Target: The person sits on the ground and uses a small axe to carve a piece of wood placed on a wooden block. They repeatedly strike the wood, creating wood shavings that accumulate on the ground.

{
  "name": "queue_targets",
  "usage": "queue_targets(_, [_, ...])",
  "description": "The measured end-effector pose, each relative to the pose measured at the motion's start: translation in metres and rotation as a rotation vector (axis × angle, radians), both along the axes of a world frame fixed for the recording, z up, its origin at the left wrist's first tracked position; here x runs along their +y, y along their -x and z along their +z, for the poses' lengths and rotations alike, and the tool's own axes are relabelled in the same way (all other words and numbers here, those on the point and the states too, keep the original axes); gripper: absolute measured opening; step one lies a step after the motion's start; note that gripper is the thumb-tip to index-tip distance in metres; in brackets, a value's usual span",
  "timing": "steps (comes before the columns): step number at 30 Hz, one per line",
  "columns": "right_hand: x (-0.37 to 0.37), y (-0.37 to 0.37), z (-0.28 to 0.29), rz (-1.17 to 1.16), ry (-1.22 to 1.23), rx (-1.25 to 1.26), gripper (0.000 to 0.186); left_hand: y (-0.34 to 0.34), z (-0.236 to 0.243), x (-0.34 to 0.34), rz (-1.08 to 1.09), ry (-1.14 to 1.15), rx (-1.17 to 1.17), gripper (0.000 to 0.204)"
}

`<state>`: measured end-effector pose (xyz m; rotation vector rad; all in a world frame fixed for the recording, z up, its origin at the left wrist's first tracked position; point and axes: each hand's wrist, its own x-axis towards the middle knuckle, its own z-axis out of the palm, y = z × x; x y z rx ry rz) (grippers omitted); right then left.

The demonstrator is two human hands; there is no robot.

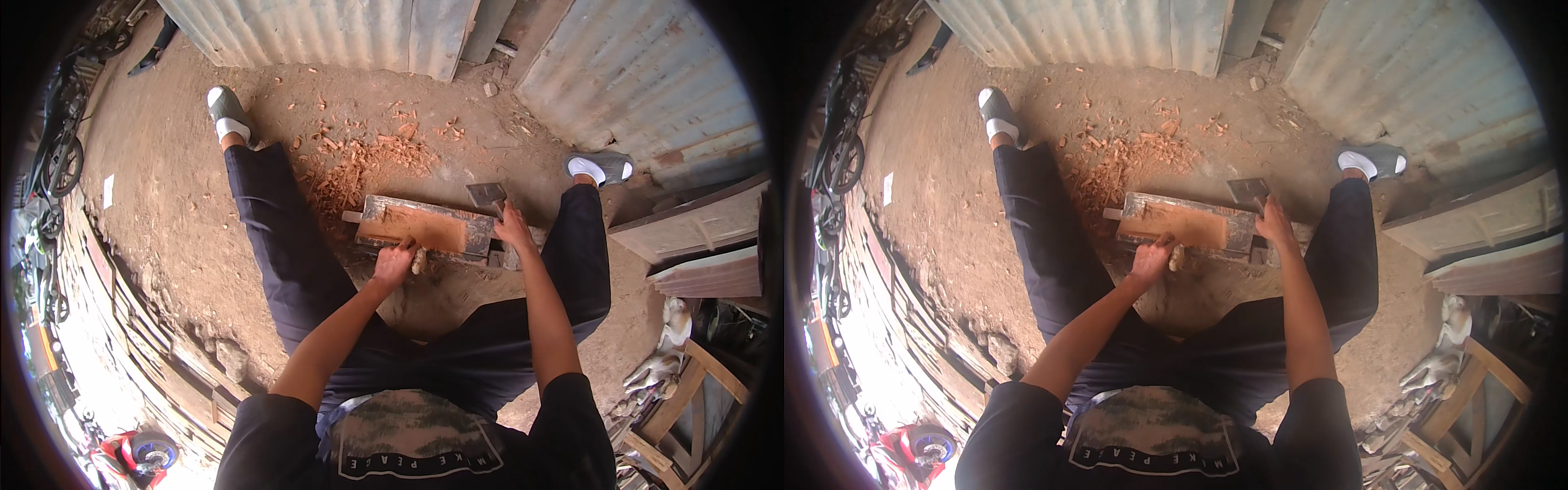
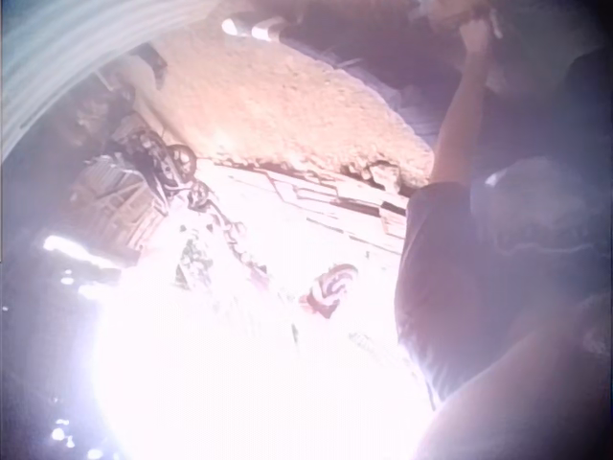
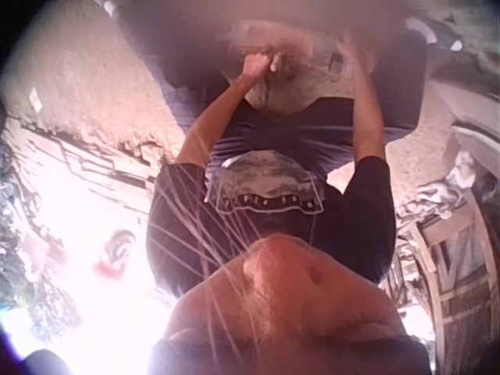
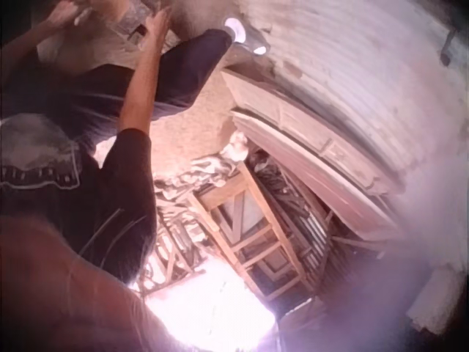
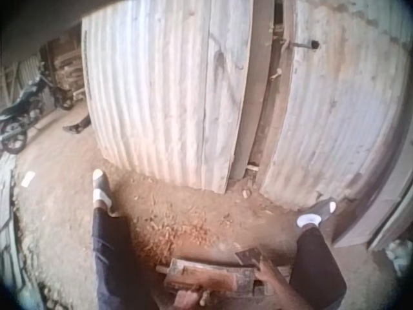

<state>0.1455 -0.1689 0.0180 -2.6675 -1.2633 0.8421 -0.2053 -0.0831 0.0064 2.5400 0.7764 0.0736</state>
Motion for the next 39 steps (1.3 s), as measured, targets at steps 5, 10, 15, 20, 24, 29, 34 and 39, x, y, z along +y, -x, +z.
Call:
queue_targets(5, [-0.022, 0.0, 0.001, -0.061, -0.095, 0.027, 0.058, -0.004, 0.014, 0.008, 0.017, 0.157, 0.014, 0.053])
queue_targets(10, [-0.021, -0.001, 0.046, -0.184, -0.375, 0.226, 0.031, -0.022, 0.062, 0.01, 0.203, 0.414, -0.313, 0.044])
queue_targets(15, [0.003, 0.071, 0.177, -0.396, -0.536, 0.788, 0.021, -0.032, 0.052, 0.043, 0.557, 0.7, -0.787, 0.017])
queue_targets(20, [-0.017, 0.12, 0.212, -0.434, -0.579, 0.956, 0.022, -0.036, 0.094, 0.086, 0.739, 0.589, -0.667, 0.047])
queue_targets(24, [-0.032, 0.15, 0.206, -0.416, -0.563, 1.046, 0.022, -0.025, 0.067, 0.099, 0.771, 0.556, -0.744, 0.043])
queue_targets(29, [-0.048, 0.169, 0.196, -0.472, -0.503, 1.091, 0.02, -0.031, 0.072, 0.095, 0.848, 0.554, -0.838, 0.039])
queue_targets(34, [-0.063, 0.18, 0.187, -0.594, -0.477, 1.126, 0.018, -0.044, 0.073, 0.089, 0.867, 0.62, -0.74, 0.038])
queue_targets(39, [-0.07, 0.188, 0.192, -0.65, -0.483, 1.131, 0.018, -0.051, 0.056, 0.085, 0.82, 0.487, -0.877, 0.038])
